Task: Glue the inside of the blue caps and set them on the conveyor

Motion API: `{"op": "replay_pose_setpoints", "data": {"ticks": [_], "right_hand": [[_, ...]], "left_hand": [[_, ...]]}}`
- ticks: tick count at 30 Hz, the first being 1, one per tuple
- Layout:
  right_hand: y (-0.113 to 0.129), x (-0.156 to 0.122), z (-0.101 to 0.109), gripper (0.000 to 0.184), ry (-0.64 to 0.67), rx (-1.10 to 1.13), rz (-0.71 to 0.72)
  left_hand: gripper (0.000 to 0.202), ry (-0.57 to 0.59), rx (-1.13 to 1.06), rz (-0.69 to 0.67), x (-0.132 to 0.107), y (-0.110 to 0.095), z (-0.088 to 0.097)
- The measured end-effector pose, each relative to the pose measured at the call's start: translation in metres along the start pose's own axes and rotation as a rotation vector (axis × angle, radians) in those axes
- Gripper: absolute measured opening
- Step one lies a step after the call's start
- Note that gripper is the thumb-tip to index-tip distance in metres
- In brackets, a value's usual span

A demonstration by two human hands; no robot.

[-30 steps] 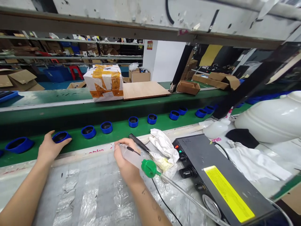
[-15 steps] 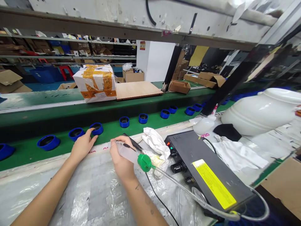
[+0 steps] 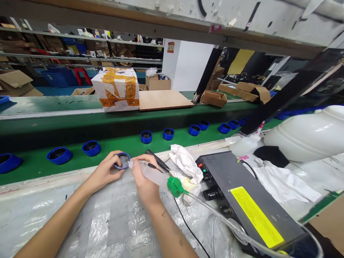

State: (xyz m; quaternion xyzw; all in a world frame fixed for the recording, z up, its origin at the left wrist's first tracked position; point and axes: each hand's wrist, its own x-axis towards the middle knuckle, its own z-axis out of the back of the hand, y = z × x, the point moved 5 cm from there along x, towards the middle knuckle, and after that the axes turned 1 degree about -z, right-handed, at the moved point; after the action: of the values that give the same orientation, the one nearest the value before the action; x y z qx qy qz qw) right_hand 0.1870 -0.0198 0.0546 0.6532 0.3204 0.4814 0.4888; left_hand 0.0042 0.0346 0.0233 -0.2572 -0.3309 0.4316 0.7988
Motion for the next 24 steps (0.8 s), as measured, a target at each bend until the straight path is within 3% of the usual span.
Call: {"op": "replay_pose_setpoints", "data": {"ticks": [3,5,11,17,24], "right_hand": [[-0.003,0.0,-0.001,0.009,0.019,0.002,-0.004],[-0.005,0.001,-0.001,0.008,0.023,-0.005,0.003],[-0.008,0.003,0.001,0.007,0.023,-0.047,0.036],[-0.006,0.003,0.003,0.005,0.0,-0.086,0.087],[-0.005,0.003,0.003,0.005,0.028,-0.096,0.106]], "left_hand": [[0.048,-0.033,-0.022,-0.029,-0.001,-0.007,-0.001],[0.063,-0.025,-0.014,-0.002,-0.001,-0.006,-0.003],[0.059,0.011,0.007,0.037,-0.003,-0.004,-0.007],[0.055,-0.01,-0.002,-0.012,-0.001,-0.009,-0.008],[0.056,0.028,-0.05,0.085,-0.002,-0.007,-0.011]]}}
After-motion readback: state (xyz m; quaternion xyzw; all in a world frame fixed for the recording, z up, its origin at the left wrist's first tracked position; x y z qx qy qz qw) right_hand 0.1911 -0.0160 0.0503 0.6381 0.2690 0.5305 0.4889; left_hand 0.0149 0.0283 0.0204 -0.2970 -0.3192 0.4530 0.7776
